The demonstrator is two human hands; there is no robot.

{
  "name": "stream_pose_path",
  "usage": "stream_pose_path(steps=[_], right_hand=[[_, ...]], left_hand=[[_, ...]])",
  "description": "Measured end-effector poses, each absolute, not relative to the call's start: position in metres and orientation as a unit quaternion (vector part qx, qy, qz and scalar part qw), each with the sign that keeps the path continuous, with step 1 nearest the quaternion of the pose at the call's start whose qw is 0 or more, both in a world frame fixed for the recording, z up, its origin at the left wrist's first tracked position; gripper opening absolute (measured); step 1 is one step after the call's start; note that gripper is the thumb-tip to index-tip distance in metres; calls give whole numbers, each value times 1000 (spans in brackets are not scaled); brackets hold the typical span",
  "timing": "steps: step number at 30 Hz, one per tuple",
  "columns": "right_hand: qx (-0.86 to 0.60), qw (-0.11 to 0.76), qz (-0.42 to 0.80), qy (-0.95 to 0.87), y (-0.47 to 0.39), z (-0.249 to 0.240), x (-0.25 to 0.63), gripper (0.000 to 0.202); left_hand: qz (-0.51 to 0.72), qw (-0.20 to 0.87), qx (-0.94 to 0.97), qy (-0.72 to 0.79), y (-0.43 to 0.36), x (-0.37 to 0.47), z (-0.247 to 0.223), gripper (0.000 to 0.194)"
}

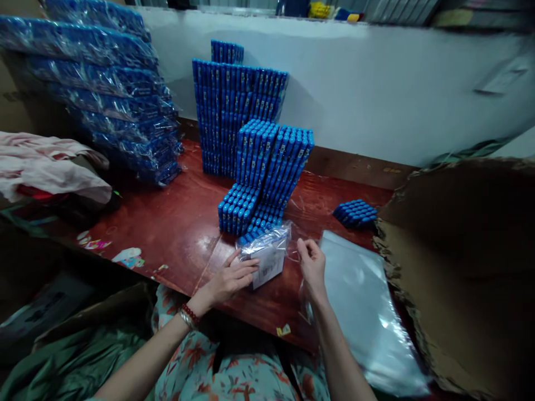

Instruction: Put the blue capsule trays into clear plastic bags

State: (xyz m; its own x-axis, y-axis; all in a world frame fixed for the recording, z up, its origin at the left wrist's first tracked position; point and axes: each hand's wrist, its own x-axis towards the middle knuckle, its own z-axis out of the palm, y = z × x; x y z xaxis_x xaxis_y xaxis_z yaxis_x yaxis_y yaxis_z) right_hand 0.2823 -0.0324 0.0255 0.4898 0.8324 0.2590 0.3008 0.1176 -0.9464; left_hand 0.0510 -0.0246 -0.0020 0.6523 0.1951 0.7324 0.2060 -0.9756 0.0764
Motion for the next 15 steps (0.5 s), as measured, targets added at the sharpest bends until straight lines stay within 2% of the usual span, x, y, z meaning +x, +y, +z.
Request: stream_pose_path(steps=[4,12,15], right_hand=[[-652,594,228,-413,-36,-12,281,39],[-588,644,300,-387,6,-25,266,37],[-578,662,314,-358,14,-27,262,34]], left_hand=[[-396,-24,-909,-129,-26,38,-14,23],[-399,-128,-905,-77,-9,42,-10,20],[-459,-223,-845,-162,-13,42,-19,16]])
